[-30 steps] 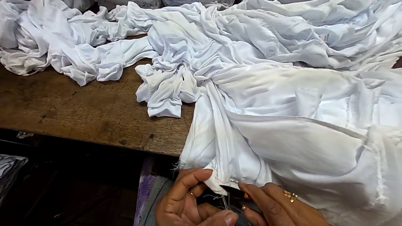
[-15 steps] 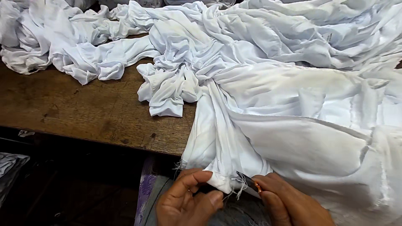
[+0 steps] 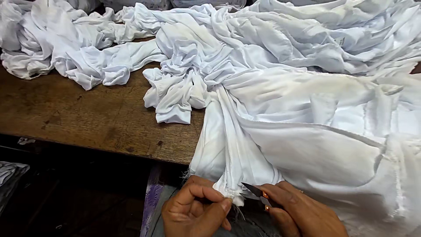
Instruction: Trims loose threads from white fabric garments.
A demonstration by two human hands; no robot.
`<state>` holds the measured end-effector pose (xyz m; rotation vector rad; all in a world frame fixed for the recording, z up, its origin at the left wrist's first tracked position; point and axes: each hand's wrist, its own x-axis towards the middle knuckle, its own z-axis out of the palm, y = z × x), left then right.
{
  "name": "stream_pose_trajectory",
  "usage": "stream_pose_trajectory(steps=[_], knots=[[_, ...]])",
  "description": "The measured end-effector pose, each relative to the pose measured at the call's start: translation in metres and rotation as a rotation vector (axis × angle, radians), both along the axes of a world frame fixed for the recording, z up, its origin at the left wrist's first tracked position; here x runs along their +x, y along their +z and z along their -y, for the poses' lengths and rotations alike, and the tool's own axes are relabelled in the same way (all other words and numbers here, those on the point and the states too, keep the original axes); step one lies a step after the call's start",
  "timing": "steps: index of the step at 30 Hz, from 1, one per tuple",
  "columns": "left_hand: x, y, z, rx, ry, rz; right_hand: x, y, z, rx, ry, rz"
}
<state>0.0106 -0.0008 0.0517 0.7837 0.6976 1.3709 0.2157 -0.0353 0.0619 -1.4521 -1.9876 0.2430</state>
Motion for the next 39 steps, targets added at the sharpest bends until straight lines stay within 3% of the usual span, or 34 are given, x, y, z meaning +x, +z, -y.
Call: stream_pose_trajectory(steps=[9, 15, 19, 21, 27, 39], knots=[[0.001, 0.000, -0.005, 0.126, 0.011, -0.057, -0.008, 0.002, -0.007, 0.047, -0.003, 0.050], [0.002, -0.002, -0.005, 0.090, 0.015, -0.067, -0.009, 0.002, -0.006, 0.099, -0.027, 0.132], [0.002, 0.001, -0.004, 0.060, 0.015, -0.015, 0.003, -0.002, -0.003, -0.012, 0.029, -0.289], [0.002, 0.005, -0.005, 0.028, 0.014, 0.001, 0.008, -0.003, 0.000, -0.044, 0.047, -0.390], [0.001, 0.005, -0.005, 0.049, -0.017, -0.020, 0.006, 0.004, 0.016, 0.024, -0.047, 0.118], [0.003, 0.013, 0.000, -0.003, -0.013, -0.002, -0.003, 0.002, 0.007, 0.178, -0.050, 0.198]])
